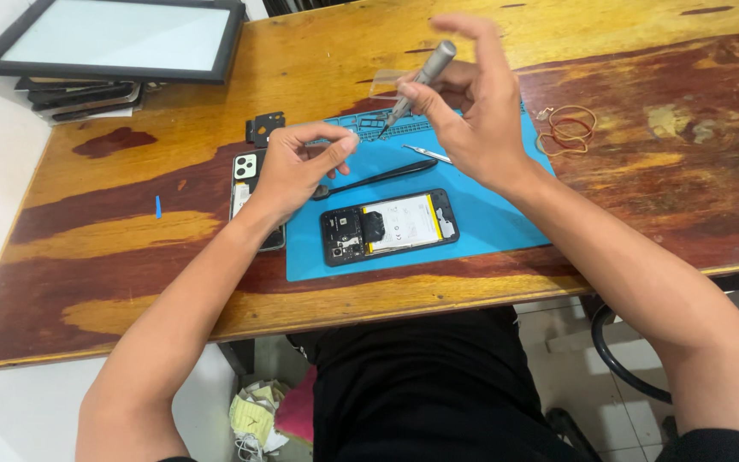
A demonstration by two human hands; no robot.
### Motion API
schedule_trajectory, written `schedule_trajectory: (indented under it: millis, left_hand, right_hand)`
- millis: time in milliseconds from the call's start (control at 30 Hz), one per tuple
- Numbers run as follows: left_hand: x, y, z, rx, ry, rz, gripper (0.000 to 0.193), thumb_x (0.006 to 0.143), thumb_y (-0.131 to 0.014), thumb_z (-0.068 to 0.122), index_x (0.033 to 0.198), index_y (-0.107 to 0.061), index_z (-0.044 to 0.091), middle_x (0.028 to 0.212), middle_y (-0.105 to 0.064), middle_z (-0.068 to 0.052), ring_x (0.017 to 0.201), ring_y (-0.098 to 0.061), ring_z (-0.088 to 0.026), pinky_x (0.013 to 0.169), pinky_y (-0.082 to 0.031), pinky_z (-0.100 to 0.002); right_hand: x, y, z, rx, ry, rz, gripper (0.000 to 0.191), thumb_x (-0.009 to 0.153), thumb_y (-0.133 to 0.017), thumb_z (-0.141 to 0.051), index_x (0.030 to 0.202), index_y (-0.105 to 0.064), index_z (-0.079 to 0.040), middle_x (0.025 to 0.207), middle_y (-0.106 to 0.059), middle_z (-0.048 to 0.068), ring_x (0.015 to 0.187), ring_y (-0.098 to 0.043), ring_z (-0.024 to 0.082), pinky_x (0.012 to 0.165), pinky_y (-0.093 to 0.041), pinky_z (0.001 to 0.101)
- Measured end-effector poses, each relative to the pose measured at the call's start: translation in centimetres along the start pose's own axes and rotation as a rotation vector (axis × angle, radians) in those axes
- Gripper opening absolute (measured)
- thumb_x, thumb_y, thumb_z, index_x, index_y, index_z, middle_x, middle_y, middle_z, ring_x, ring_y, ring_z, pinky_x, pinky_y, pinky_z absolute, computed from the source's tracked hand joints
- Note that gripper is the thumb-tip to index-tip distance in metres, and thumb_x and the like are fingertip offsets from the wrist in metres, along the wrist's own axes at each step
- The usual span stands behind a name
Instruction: The person repairs a disassembled smartphone on a blue mat, using a spudger and tweezers to work around the internals, then seats a new battery into the phone body and presses it into place. They then pick up a precision screwdriver and drive screws to secure components, repositioning the phone as they work.
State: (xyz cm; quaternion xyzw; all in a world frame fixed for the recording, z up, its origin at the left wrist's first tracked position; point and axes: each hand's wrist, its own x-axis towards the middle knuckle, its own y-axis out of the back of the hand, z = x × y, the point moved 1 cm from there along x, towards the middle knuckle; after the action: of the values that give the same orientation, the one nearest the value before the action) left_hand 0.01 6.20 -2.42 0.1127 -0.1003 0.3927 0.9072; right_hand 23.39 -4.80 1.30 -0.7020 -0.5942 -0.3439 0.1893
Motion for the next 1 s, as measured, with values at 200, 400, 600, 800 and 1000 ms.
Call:
schedule_trajectory:
  millis: [200, 400, 600, 800, 1000]
  left_hand:
    - [0.2, -0.1, -0.4, 0.001, 0.033, -0.052, 0.023, 0.107, -0.060, 0.030, 0.107, -0.067, 0.007, 0.094, -0.072, -0.003, 0.075, -0.069, -0.011, 0.066, -0.053, -0.024]
    - [0.0, -0.6, -0.7, -0.048, 0.059, -0.095, 0.026, 0.109, -0.055, 0.034, 0.106, -0.064, 0.009, 0.094, -0.072, -0.004, 0.077, -0.070, -0.012, 0.068, -0.054, -0.025]
    - [0.0, -0.8, -0.5, -0.129, 0.111, -0.124, 0.027, 0.108, -0.056, 0.035, 0.108, -0.063, 0.009, 0.096, -0.071, -0.005, 0.080, -0.069, -0.013, 0.069, -0.054, -0.026]
    - [-0.2, -1.0, -0.3, -0.109, 0.134, -0.134, 0.027, 0.107, -0.056, 0.036, 0.107, -0.063, 0.010, 0.096, -0.070, -0.004, 0.082, -0.068, -0.013, 0.070, -0.054, -0.027]
    - [-0.3, -1.1, -0.3, -0.118, 0.125, -0.161, 0.027, 0.107, -0.056, 0.036, 0.107, -0.064, 0.010, 0.098, -0.070, -0.004, 0.084, -0.068, -0.013, 0.072, -0.054, -0.027]
  right_hand:
    - [-0.9, -0.6, 0.4, -0.059, 0.192, 0.046, 0.048, 0.117, -0.067, 0.007, 0.141, -0.028, -0.008, 0.113, -0.073, 0.023, 0.105, -0.077, 0.024, 0.093, -0.066, 0.0327]
    - [-1.5, -1.8, 0.3, -0.066, 0.304, 0.030, 0.049, 0.111, -0.063, 0.013, 0.138, -0.028, -0.009, 0.113, -0.067, 0.023, 0.107, -0.075, 0.025, 0.088, -0.069, 0.0332]
    - [-1.6, -2.3, 0.1, -0.117, 0.334, 0.030, 0.052, 0.107, -0.065, 0.014, 0.135, -0.028, -0.009, 0.120, -0.068, 0.025, 0.106, -0.075, 0.026, 0.082, -0.065, 0.0337]
    - [-1.6, -2.3, 0.0, -0.031, 0.310, 0.036, 0.050, 0.110, -0.063, 0.013, 0.136, -0.027, -0.011, 0.123, -0.066, 0.024, 0.109, -0.074, 0.026, 0.084, -0.065, 0.0345]
    - [-1.7, -2.5, -0.1, -0.029, 0.309, 0.033, 0.050, 0.109, -0.063, 0.013, 0.136, -0.028, -0.011, 0.123, -0.067, 0.024, 0.108, -0.074, 0.025, 0.085, -0.065, 0.0352]
